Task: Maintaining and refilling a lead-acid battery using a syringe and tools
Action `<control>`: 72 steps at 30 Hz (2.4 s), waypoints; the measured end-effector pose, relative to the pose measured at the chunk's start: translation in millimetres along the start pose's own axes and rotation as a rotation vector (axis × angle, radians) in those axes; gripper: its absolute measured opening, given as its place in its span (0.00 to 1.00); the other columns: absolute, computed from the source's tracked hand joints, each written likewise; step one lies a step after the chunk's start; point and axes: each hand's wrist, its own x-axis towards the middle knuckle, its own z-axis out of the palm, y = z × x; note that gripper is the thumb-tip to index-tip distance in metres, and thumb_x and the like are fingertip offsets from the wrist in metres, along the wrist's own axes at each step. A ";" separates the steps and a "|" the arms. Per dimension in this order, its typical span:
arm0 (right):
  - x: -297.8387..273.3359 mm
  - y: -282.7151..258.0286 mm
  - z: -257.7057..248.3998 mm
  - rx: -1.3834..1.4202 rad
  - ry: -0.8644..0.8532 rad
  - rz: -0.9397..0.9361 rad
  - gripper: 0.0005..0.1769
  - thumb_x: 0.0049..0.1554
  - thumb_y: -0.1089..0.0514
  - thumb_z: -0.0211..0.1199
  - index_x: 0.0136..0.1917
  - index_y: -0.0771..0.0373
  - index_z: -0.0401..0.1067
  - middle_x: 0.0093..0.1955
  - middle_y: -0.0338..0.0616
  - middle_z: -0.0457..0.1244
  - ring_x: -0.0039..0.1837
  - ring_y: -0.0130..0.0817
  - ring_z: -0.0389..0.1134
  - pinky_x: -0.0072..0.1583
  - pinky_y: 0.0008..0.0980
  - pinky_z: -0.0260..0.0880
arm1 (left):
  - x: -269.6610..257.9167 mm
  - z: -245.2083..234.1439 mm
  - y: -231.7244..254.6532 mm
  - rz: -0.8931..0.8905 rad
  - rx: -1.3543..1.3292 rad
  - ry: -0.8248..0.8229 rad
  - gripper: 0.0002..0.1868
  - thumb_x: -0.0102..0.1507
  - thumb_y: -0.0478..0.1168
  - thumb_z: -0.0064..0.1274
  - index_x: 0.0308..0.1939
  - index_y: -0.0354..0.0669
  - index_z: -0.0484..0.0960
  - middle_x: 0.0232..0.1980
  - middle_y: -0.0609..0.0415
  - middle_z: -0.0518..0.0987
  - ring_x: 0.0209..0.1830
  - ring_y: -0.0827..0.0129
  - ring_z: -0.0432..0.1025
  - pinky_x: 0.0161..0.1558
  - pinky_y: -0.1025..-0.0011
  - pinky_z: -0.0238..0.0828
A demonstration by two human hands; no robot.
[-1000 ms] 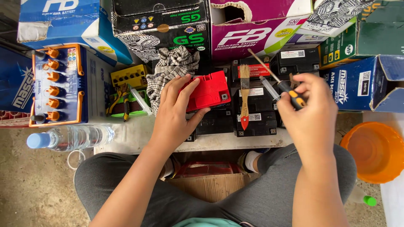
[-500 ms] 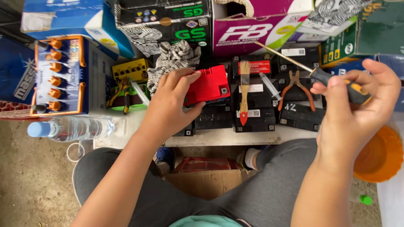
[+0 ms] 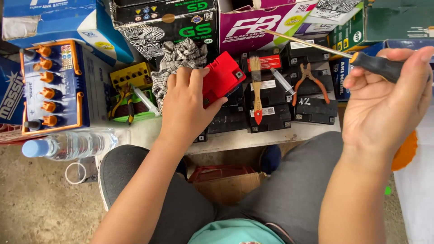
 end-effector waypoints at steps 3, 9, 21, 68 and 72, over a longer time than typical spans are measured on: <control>-11.5 8.0 1.8 0.081 -0.050 0.032 0.23 0.55 0.36 0.65 0.47 0.56 0.73 0.44 0.42 0.66 0.43 0.35 0.71 0.41 0.28 0.74 | 3.7 -4.7 6.0 -0.031 0.029 -0.018 0.39 0.55 0.56 0.74 0.60 0.43 0.71 0.52 0.45 0.68 0.48 0.45 0.66 0.38 0.53 0.73; -25.5 31.4 -15.2 0.096 -0.101 0.163 0.18 0.60 0.38 0.63 0.47 0.54 0.73 0.52 0.50 0.70 0.46 0.37 0.72 0.45 0.24 0.75 | 18.5 -15.3 16.2 -0.051 0.207 -0.224 0.52 0.58 0.67 0.66 0.80 0.60 0.58 0.54 0.40 0.68 0.38 0.43 0.70 0.28 0.57 0.75; -58.7 53.9 -52.6 -0.045 -0.207 0.206 0.11 0.65 0.67 0.58 0.60 0.62 0.66 0.55 0.52 0.66 0.52 0.47 0.73 0.59 0.37 0.83 | 65.7 -31.3 -14.4 -0.110 -0.664 -0.380 0.30 0.72 0.57 0.28 0.71 0.44 0.66 0.64 0.48 0.71 0.53 0.62 0.73 0.47 0.66 0.69; -45.1 -39.1 37.2 -1.370 -1.015 -0.713 0.16 0.59 0.70 0.63 0.58 0.62 0.82 0.44 0.40 0.67 0.40 0.33 0.66 0.45 0.34 0.68 | 79.4 -4.0 -23.2 -0.532 -1.155 -0.521 0.22 0.70 0.54 0.34 0.53 0.54 0.83 0.44 0.59 0.82 0.36 0.76 0.76 0.32 0.78 0.70; -38.3 -40.8 37.9 -1.392 -1.052 -0.646 0.17 0.57 0.70 0.61 0.59 0.63 0.81 0.44 0.43 0.68 0.43 0.38 0.68 0.48 0.37 0.68 | 79.3 -2.2 -24.4 -0.545 -1.174 -0.520 0.22 0.69 0.55 0.35 0.53 0.54 0.83 0.43 0.60 0.82 0.35 0.76 0.75 0.31 0.78 0.70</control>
